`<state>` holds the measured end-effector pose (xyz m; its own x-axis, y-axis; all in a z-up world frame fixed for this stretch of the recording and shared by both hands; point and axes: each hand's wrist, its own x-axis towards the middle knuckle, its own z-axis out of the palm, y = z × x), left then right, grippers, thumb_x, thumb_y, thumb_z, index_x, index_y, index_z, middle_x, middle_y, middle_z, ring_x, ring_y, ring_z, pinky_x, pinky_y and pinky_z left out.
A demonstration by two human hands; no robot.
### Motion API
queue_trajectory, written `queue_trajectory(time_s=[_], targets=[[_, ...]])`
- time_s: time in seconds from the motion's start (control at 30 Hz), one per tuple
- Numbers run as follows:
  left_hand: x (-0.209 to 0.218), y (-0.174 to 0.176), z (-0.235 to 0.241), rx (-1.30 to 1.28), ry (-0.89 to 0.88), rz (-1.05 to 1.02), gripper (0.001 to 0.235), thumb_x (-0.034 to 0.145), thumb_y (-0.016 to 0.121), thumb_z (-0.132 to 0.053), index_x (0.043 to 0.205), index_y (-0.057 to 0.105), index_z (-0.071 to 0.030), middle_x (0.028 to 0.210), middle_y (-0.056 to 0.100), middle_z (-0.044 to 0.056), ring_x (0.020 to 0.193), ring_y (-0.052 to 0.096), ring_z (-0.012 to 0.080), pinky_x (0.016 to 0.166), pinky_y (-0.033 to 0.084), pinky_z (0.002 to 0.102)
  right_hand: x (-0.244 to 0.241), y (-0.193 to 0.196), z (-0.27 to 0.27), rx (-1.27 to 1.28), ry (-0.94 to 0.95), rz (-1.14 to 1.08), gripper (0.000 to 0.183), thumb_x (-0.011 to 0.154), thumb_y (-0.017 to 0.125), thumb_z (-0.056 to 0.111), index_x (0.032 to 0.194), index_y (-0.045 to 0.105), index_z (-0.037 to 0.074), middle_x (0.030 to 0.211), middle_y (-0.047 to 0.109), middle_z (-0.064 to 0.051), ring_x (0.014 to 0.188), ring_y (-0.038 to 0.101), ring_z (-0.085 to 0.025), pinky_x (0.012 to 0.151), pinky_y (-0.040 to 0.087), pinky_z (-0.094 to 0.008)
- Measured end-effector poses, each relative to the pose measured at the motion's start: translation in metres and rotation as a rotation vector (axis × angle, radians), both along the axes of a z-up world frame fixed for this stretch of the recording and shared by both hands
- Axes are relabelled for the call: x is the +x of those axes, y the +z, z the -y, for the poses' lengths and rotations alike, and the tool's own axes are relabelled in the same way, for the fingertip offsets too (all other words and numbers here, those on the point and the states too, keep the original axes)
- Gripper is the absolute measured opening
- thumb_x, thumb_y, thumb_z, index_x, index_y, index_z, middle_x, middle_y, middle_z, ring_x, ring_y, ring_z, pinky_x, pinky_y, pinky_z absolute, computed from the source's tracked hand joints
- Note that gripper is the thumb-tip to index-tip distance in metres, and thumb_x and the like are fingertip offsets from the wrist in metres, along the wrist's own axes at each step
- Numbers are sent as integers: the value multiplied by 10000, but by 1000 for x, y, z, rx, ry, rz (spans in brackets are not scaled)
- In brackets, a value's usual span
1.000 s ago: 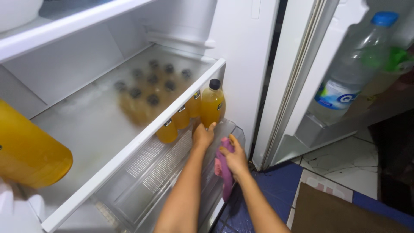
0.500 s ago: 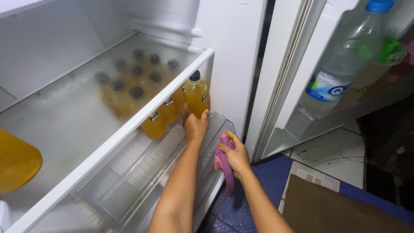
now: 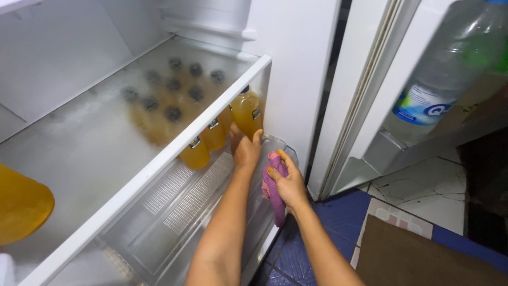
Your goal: The person wipes several yellow liquid-filled bottles with a purple cloth and places them into the refrigerator. They then remove the bottles from the refrigerator and arrange them on a table.
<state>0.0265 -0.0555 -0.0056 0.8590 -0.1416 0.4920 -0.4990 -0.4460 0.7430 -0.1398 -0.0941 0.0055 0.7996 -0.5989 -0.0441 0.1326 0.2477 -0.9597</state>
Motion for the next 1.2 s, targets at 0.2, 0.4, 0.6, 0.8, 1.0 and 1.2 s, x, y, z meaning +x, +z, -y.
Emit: queue_trajectory(time_s=[0.2,0.4,0.6,0.8,1.0,1.2], targets=[[-5,-5,8,164,168,12,1001,821,839,-379,1495,242,60,1315,470,287,1197,489,485,987,422,553,8,1,-10,-51,6,-12,666,876,657,-20,1507,469,84,1422,610,-140,1185,648,-193,968,536,-300],[-13,-6,-2,71,143,68,979,838,805,-352,1509,246,92,1259,507,310,1192,499,492,1032,414,549,2,11,-9,-4,-17,21,682,864,654,-27,1507,451,78,1416,605,-147,1173,651,-211,964,544,-313],[-69,9,-5,-248,110,-70,571,943,724,-321,1315,536,69,1205,604,301,1124,593,441,960,470,486,-20,34,8,-36,-118,132,609,899,651,-19,1480,473,22,1443,572,-136,1251,607,-186,1016,511,-305],[-161,53,-2,-415,-182,-314,330,976,646,-329,1017,723,-11,888,770,135,790,712,205,748,550,347,-68,74,35,37,-213,236,514,916,648,19,1419,541,15,1361,644,-135,1184,636,-196,980,522,-309],[-257,123,5,-483,-467,-407,338,1024,598,-309,1040,735,0,850,735,126,780,636,144,723,537,318,-136,127,41,121,-360,291,345,963,635,78,1301,622,8,1198,697,-95,1052,665,-162,912,547,-301],[-352,188,2,-667,-724,-362,325,1037,585,-281,1106,704,13,979,753,91,910,666,98,809,546,270,-229,191,27,-124,-423,248,292,979,628,100,1260,643,22,1171,708,-76,1051,666,-128,915,552,-269]])
